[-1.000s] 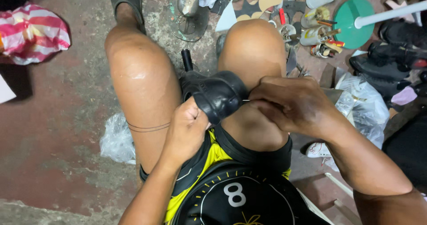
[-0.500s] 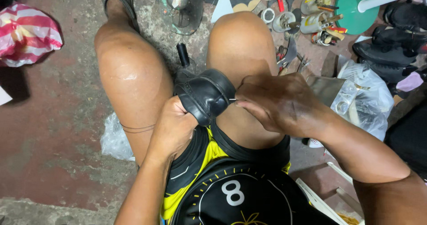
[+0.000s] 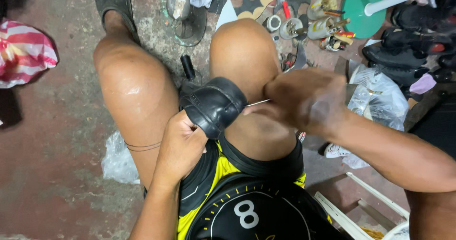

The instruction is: The person sews the sole of a black shoe by hand using a needle and thread, pulling the thread through the material in a repeated motion.

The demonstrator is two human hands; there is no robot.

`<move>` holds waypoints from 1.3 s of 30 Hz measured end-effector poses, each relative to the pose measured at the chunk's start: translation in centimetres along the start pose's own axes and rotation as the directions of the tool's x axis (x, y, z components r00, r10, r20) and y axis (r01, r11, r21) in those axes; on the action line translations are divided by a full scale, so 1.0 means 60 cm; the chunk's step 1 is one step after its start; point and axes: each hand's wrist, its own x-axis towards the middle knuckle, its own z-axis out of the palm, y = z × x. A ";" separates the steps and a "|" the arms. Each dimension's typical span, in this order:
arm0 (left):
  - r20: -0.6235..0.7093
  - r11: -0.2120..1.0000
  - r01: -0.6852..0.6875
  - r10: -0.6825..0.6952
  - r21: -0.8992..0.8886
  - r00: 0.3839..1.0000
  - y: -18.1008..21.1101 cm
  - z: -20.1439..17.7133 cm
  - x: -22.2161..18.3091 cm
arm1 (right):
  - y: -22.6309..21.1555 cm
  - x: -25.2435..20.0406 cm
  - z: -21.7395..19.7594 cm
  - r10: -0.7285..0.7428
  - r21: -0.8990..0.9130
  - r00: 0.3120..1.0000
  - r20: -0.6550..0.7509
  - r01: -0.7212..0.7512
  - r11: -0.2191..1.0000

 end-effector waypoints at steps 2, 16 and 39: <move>-0.013 0.998 -0.034 0.033 -0.051 0.999 0.003 0.003 -0.001 | 0.013 -0.001 -0.002 0.025 -0.003 0.999 -0.025 -0.025 1.000; -0.342 0.741 -0.338 0.598 0.580 0.725 0.052 0.023 -0.088 | 0.016 -0.051 -0.006 0.297 0.220 0.951 0.085 -0.309 0.925; 0.083 0.288 -0.504 0.801 0.814 0.593 0.098 0.080 -0.048 | -0.008 -0.041 -0.008 0.161 0.222 0.987 0.005 -0.158 0.962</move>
